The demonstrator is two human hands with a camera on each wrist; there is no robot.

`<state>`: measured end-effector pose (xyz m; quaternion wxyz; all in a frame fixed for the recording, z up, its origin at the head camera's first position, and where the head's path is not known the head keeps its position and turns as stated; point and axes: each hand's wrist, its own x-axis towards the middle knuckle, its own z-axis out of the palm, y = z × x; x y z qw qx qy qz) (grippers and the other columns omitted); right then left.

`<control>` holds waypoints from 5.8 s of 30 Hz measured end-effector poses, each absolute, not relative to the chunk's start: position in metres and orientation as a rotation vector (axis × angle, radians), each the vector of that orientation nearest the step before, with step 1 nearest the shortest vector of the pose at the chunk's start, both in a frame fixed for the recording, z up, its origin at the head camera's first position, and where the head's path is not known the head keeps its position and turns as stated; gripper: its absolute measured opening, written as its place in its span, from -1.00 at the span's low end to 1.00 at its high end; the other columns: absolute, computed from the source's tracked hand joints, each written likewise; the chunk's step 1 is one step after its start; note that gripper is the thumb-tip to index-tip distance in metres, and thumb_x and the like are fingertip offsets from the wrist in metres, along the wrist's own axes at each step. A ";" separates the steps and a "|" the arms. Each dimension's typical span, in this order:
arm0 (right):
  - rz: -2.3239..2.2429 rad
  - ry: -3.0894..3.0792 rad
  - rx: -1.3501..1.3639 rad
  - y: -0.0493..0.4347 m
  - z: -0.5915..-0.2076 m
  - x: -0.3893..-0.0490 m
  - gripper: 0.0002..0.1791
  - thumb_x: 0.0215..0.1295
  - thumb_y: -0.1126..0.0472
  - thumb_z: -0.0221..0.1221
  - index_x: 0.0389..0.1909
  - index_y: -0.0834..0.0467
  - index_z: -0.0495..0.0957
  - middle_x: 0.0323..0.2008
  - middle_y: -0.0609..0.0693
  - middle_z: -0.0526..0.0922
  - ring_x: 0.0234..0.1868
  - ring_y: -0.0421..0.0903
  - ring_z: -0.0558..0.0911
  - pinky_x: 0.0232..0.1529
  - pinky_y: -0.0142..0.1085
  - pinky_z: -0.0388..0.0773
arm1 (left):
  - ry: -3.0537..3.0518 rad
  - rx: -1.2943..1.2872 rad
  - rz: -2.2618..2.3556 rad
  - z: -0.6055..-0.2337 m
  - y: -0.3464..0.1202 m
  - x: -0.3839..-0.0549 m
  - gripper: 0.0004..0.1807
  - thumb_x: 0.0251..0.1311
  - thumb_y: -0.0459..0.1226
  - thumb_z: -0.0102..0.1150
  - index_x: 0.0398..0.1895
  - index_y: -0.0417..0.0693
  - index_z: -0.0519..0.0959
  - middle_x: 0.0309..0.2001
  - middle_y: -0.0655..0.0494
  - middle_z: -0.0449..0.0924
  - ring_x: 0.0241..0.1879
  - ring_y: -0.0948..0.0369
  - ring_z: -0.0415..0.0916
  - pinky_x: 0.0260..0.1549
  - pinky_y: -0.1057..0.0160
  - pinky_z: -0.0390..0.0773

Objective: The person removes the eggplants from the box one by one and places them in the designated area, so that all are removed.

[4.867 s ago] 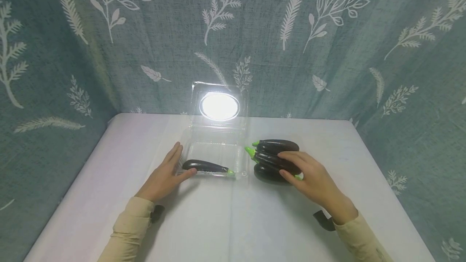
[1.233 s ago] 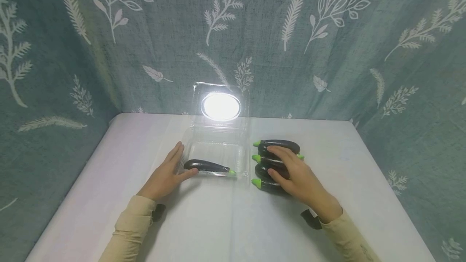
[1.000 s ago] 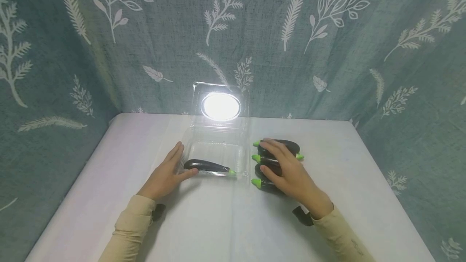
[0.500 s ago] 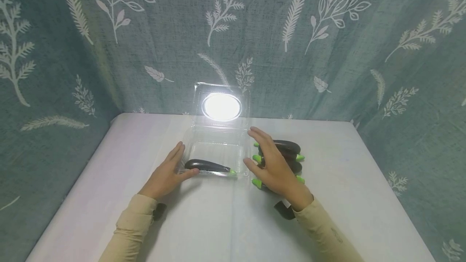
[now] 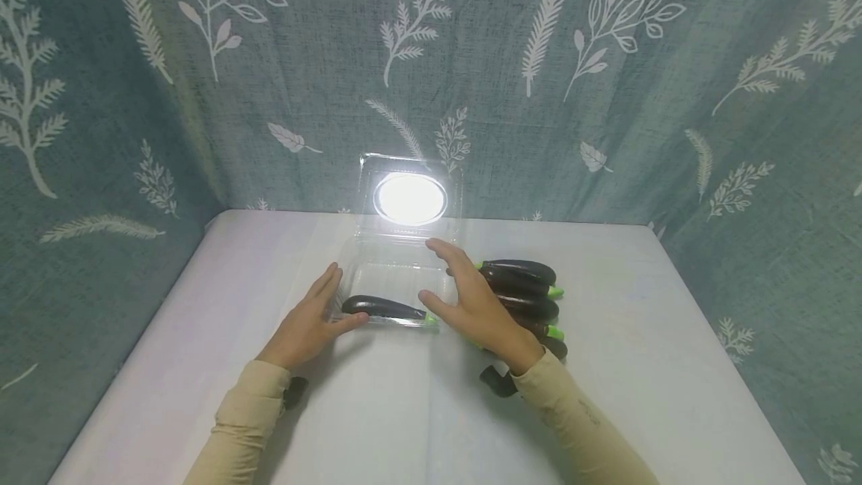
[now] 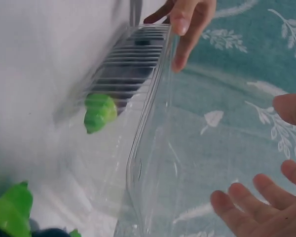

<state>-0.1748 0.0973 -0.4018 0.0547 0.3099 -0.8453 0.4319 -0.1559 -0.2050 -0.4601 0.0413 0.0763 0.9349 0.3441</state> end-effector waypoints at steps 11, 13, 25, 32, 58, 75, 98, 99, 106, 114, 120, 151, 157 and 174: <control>1.491 -2.701 0.927 0.076 -0.410 -0.186 -0.16 0.39 0.00 0.28 0.59 -0.07 0.09 0.51 -0.10 0.21 0.49 -0.07 0.26 0.40 0.00 0.34 | 2.869 0.227 1.050 -0.461 -0.205 -0.155 0.21 0.17 0.33 0.24 0.66 -0.05 -0.12 0.65 0.00 -0.24 0.57 -0.17 -0.16 0.44 -0.30 0.00; 1.552 -2.712 0.918 0.072 -0.412 -0.188 -0.16 0.40 -0.01 0.28 0.59 -0.03 0.10 0.51 -0.05 0.24 0.46 -0.01 0.31 0.37 0.03 0.39 | 2.866 0.224 1.054 -0.461 -0.205 -0.155 0.21 0.17 0.33 0.25 0.66 -0.05 -0.11 0.65 0.00 -0.24 0.57 -0.17 -0.16 0.44 -0.31 0.00; 1.494 -2.868 0.953 0.054 -0.432 -0.195 -0.20 0.41 -0.04 0.23 0.57 0.02 0.15 0.48 -0.01 0.32 0.42 0.03 0.39 0.33 -0.06 0.44 | 2.875 0.220 1.041 -0.460 -0.204 -0.155 0.19 0.18 0.31 0.26 0.66 -0.05 -0.12 0.65 -0.01 -0.24 0.57 -0.18 -0.15 0.42 -0.34 0.02; 1.396 -2.932 0.960 0.048 -0.440 -0.203 -0.30 0.43 0.04 0.25 0.51 0.08 0.27 0.41 0.00 0.44 0.33 0.07 0.50 0.27 -0.08 0.50 | 2.885 0.231 1.031 -0.460 -0.204 -0.156 0.20 0.18 0.32 0.26 0.66 -0.06 -0.11 0.65 -0.03 -0.23 0.56 -0.19 -0.14 0.42 -0.33 0.03; 1.053 -3.065 1.169 0.031 -0.443 -0.219 -0.57 0.39 0.13 0.31 0.24 0.11 0.61 0.12 -0.01 0.70 0.05 -0.11 0.68 0.06 -0.36 0.58 | 2.882 0.248 1.041 -0.464 -0.206 -0.158 0.20 0.18 0.32 0.25 0.65 -0.07 -0.11 0.65 -0.02 -0.23 0.56 -0.19 -0.13 0.40 -0.36 0.05; 1.087 -3.045 1.143 0.033 -0.449 -0.219 -0.59 0.37 0.14 0.32 0.21 0.10 0.64 0.10 -0.03 0.71 0.04 -0.12 0.69 0.03 -0.38 0.58 | 2.885 0.234 1.031 -0.462 -0.204 -0.158 0.20 0.18 0.30 0.27 0.65 -0.07 -0.11 0.65 -0.04 -0.21 0.56 -0.19 -0.12 0.41 -0.33 0.05; 1.102 -2.881 1.076 0.037 -0.451 -0.217 -0.60 0.23 0.14 0.43 0.11 0.01 0.70 0.00 -0.12 0.74 -0.03 -0.22 0.67 0.02 -0.34 0.59 | 2.879 0.243 1.053 -0.460 -0.204 -0.156 0.22 0.15 0.33 0.26 0.65 -0.07 -0.11 0.65 -0.04 -0.22 0.56 -0.20 -0.12 0.41 -0.33 0.04; 1.107 -2.877 1.065 0.038 -0.451 -0.217 -0.60 0.23 0.13 0.43 0.11 0.01 0.70 0.01 -0.12 0.74 -0.02 -0.22 0.66 0.02 -0.34 0.58 | 2.879 0.243 1.054 -0.460 -0.204 -0.156 0.23 0.14 0.34 0.26 0.65 -0.07 -0.11 0.65 -0.03 -0.22 0.56 -0.20 -0.12 0.41 -0.34 0.04; 1.141 -2.853 0.986 0.041 -0.450 -0.215 -0.60 0.23 0.11 0.43 0.11 -0.03 0.70 0.00 -0.14 0.74 -0.01 -0.24 0.65 0.02 -0.33 0.59 | 2.883 0.233 1.046 -0.460 -0.204 -0.157 0.24 0.12 0.37 0.24 0.65 -0.07 -0.10 0.64 -0.04 -0.21 0.55 -0.21 -0.12 0.41 -0.34 0.05; 1.133 -2.812 0.965 0.045 -0.442 -0.213 -0.59 0.21 0.14 0.44 0.11 -0.02 0.71 0.03 -0.11 0.73 -0.01 -0.21 0.66 -0.05 -0.37 0.61 | 2.888 0.229 1.044 -0.460 -0.204 -0.157 0.22 0.15 0.31 0.29 0.65 -0.10 -0.09 0.64 -0.06 -0.20 0.55 -0.22 -0.12 0.40 -0.35 0.05; 1.148 -2.771 0.952 0.048 -0.430 -0.209 -0.58 0.20 0.14 0.45 0.11 -0.02 0.71 0.04 -0.09 0.72 0.00 -0.19 0.65 -0.11 -0.42 0.61 | 2.888 0.235 1.053 -0.461 -0.204 -0.157 0.20 0.16 0.28 0.31 0.65 -0.11 -0.08 0.64 -0.06 -0.20 0.55 -0.21 -0.12 0.41 -0.34 0.05; 1.079 -2.475 0.956 0.115 -0.365 -0.174 -0.57 0.18 0.12 0.47 0.10 -0.09 0.71 -0.05 -0.22 0.71 0.03 -0.23 0.61 0.06 -0.23 0.58 | 2.890 0.262 1.044 -0.462 -0.205 -0.158 0.21 0.17 0.30 0.28 0.65 -0.11 -0.10 0.64 -0.06 -0.19 0.56 -0.18 -0.13 0.43 -0.31 0.05; 1.038 -2.496 0.943 0.134 -0.363 -0.165 -0.58 0.19 0.09 0.47 0.10 -0.08 0.71 -0.08 -0.21 0.72 -0.01 -0.22 0.63 0.03 -0.23 0.59 | 2.884 0.271 1.052 -0.463 -0.206 -0.159 0.22 0.15 0.34 0.25 0.65 -0.11 -0.09 0.65 -0.02 -0.20 0.57 -0.15 -0.13 0.43 -0.30 0.04; 1.002 -2.526 0.878 0.177 -0.369 -0.148 -0.51 0.10 0.13 0.51 0.11 -0.09 0.71 0.02 -0.20 0.70 0.06 -0.18 0.63 0.10 -0.20 0.56 | 2.882 0.283 1.055 -0.463 -0.208 -0.158 0.24 0.13 0.38 0.22 0.65 -0.09 -0.10 0.65 0.02 -0.22 0.57 -0.14 -0.14 0.43 -0.30 0.04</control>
